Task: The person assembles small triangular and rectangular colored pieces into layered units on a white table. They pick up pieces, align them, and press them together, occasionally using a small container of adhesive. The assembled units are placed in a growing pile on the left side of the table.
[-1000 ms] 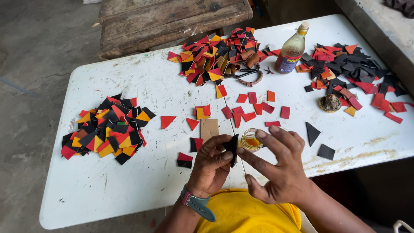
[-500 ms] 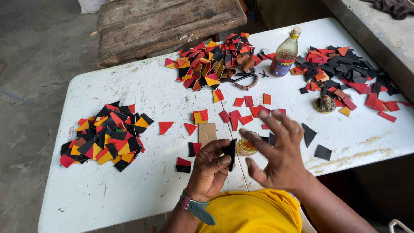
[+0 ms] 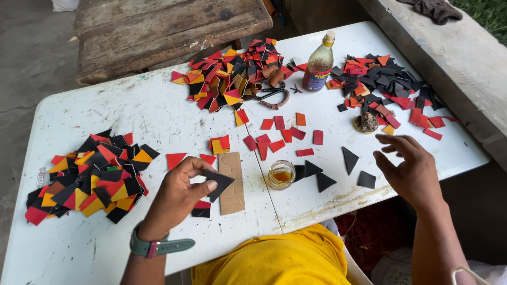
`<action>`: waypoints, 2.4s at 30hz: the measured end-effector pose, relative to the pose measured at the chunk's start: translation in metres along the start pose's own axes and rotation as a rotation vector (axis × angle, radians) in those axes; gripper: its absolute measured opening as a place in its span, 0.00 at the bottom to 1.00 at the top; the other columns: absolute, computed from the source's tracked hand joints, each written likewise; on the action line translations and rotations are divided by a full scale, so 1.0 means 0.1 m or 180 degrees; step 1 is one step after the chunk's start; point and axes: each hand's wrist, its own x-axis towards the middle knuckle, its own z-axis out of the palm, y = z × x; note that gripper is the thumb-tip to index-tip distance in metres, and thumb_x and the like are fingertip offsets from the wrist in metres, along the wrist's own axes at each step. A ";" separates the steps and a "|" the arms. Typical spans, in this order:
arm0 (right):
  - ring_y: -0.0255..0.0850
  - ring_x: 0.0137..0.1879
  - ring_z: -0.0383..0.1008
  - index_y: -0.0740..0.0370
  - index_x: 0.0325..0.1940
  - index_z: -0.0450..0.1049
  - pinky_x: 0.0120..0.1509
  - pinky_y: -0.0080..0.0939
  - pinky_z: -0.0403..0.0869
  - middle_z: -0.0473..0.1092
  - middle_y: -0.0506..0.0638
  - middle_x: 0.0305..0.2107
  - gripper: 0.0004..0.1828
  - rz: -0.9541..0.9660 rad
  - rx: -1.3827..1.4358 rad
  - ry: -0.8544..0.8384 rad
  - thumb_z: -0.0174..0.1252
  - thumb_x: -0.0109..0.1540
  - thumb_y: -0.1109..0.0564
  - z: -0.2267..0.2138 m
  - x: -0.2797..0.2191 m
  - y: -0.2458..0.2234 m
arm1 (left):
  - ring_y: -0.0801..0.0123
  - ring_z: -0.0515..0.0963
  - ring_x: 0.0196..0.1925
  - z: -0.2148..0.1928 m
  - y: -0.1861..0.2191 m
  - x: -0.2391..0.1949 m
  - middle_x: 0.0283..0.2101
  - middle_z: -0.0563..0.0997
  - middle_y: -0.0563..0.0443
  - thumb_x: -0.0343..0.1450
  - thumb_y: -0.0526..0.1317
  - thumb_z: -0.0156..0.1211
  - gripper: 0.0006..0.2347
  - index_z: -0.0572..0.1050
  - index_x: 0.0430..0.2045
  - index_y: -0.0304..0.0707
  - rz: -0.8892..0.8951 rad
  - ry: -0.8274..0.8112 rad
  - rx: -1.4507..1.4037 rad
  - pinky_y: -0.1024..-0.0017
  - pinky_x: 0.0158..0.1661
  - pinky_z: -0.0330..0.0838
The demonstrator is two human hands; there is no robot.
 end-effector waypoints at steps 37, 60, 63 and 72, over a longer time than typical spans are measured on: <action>0.47 0.50 0.80 0.60 0.51 0.78 0.54 0.46 0.77 0.79 0.52 0.44 0.22 -0.0720 0.1200 -0.1407 0.72 0.53 0.58 0.78 0.10 -1.02 | 0.46 0.78 0.58 1.18 -0.19 0.68 0.58 0.76 0.33 0.54 0.41 0.81 0.45 0.59 0.66 0.33 0.1093 -0.0526 0.1603 0.60 0.57 0.73; 0.49 0.66 0.73 0.65 0.57 0.76 0.73 0.50 0.67 0.75 0.57 0.58 0.29 -0.0747 0.3720 -0.2410 0.75 0.54 0.58 0.55 -0.03 -0.74 | 0.47 0.76 0.64 1.01 -0.06 0.51 0.66 0.71 0.33 0.60 0.51 0.78 0.54 0.44 0.77 0.41 0.0413 -0.2045 -0.0607 0.56 0.62 0.75; 0.44 0.62 0.73 0.65 0.61 0.73 0.68 0.47 0.68 0.75 0.53 0.55 0.34 -0.0120 0.3367 -0.1920 0.74 0.51 0.57 0.77 -0.03 -0.86 | 0.47 0.84 0.53 1.08 0.12 0.48 0.52 0.82 0.32 0.60 0.46 0.77 0.54 0.39 0.77 0.45 0.0737 -0.1137 0.1335 0.57 0.54 0.77; 0.41 0.62 0.73 0.70 0.63 0.71 0.68 0.45 0.71 0.75 0.55 0.54 0.34 -0.0164 0.3876 -0.1860 0.72 0.55 0.58 1.02 0.12 -0.70 | 0.51 0.85 0.53 1.03 0.30 0.38 0.55 0.80 0.33 0.65 0.40 0.75 0.48 0.42 0.75 0.39 0.1205 -0.0563 0.0562 0.61 0.51 0.80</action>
